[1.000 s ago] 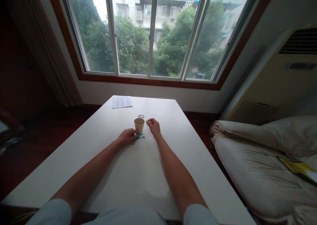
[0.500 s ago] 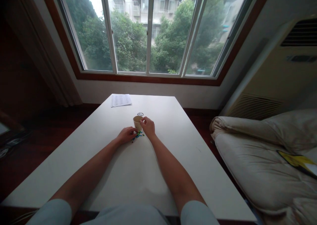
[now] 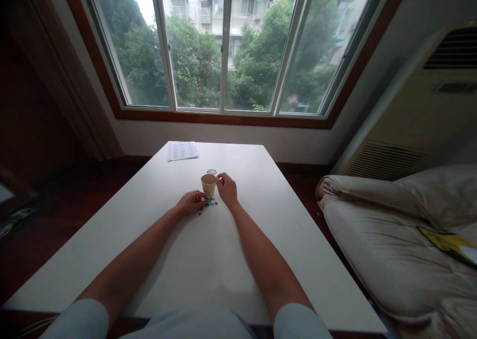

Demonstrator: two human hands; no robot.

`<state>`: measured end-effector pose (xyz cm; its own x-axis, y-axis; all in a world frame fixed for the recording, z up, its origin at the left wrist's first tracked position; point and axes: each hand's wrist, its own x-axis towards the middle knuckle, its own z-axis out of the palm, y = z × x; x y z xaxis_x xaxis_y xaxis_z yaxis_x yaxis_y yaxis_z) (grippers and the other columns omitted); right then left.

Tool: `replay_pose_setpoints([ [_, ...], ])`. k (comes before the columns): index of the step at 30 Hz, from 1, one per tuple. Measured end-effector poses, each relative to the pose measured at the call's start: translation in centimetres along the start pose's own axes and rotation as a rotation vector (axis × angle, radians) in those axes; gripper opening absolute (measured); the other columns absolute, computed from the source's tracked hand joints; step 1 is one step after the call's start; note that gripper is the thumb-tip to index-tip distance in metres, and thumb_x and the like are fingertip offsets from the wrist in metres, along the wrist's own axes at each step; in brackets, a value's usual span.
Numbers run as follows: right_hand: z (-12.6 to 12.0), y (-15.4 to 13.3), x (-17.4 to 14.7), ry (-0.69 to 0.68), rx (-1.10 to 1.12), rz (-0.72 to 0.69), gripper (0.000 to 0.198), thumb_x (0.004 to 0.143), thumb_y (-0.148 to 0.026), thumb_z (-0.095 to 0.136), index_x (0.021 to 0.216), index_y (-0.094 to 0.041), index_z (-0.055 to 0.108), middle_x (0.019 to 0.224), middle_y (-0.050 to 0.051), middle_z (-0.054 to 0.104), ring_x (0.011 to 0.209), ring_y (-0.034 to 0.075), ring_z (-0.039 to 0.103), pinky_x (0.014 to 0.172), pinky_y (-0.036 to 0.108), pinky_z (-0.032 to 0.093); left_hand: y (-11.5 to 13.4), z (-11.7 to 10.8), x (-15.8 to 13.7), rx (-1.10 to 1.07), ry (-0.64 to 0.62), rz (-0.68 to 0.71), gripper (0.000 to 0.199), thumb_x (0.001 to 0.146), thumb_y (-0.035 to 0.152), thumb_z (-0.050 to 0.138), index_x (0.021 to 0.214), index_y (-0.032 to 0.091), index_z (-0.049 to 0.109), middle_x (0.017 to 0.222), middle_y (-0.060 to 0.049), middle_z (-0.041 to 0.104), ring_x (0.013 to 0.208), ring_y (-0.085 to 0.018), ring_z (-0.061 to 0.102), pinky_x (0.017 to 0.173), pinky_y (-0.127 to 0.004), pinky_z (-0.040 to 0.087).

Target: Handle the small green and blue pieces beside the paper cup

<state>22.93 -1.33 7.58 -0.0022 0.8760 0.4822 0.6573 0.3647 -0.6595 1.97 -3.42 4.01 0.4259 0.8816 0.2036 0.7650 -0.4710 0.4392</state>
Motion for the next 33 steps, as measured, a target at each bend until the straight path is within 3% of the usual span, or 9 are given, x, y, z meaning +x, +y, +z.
replay_pose_setpoints([
  [4,-1.1,1.3,0.9,-0.096,-0.115,-0.003,0.028,0.094,-0.038,0.045,0.095,-0.020,0.067,0.077,0.001,0.064,0.070,0.014,0.054,0.066,0.023,0.039,0.0,-0.4,0.1,0.005,-0.061,0.012,0.037,0.083,0.044,0.061,0.115,0.028,0.071,0.090,-0.002,0.065,0.077,-0.016,0.058,0.072,-0.025,0.043],
  [11,-2.3,4.0,0.9,-0.654,-0.314,-0.029,0.018,0.083,-0.039,0.068,0.093,-0.024,0.073,0.087,0.002,0.071,0.074,0.015,0.061,0.064,0.024,0.038,0.0,-1.2,0.1,-0.003,-0.144,0.055,0.051,0.077,0.049,0.067,0.123,0.027,0.067,0.092,-0.003,0.065,0.080,-0.018,0.059,0.072,-0.025,0.043],
  [14,-2.1,3.8,0.4,-0.781,-0.313,-0.065,0.026,0.079,-0.042,0.072,0.100,-0.026,0.073,0.088,0.001,0.072,0.073,0.015,0.061,0.062,0.023,0.038,-0.1,-1.7,0.2,-0.038,-0.209,0.057,0.055,0.075,0.051,0.067,0.124,0.026,0.066,0.092,-0.003,0.065,0.079,-0.018,0.059,0.071,-0.025,0.043],
  [21,-0.8,2.0,-0.7,-0.782,-0.357,-0.163,0.033,0.073,-0.042,0.077,0.102,-0.029,0.072,0.086,0.000,0.071,0.074,0.017,0.062,0.062,0.024,0.036,-0.6,-2.7,0.1,-0.043,-0.364,0.031,0.065,0.071,0.054,0.071,0.128,0.026,0.062,0.097,-0.003,0.063,0.080,-0.019,0.060,0.072,-0.026,0.044],
  [27,-0.4,1.6,-1.0,-0.750,-0.407,-0.193,0.027,0.075,-0.032,0.075,0.101,-0.026,0.070,0.091,0.001,0.071,0.079,0.017,0.062,0.064,0.023,0.036,-0.2,-2.2,-0.4,0.102,-0.336,0.053,0.084,0.065,0.060,0.076,0.140,0.030,0.052,0.113,-0.007,0.059,0.100,-0.025,0.059,0.087,-0.031,0.044],
  [33,-0.3,1.7,-0.9,-0.766,-0.479,-0.179,0.016,0.084,-0.026,0.065,0.099,-0.024,0.070,0.095,0.001,0.073,0.084,0.016,0.064,0.066,0.021,0.037,-0.2,-2.5,-0.7,0.083,-0.280,0.073,0.060,0.078,0.051,0.066,0.134,0.031,0.056,0.107,-0.004,0.062,0.091,-0.020,0.060,0.082,-0.027,0.044],
])
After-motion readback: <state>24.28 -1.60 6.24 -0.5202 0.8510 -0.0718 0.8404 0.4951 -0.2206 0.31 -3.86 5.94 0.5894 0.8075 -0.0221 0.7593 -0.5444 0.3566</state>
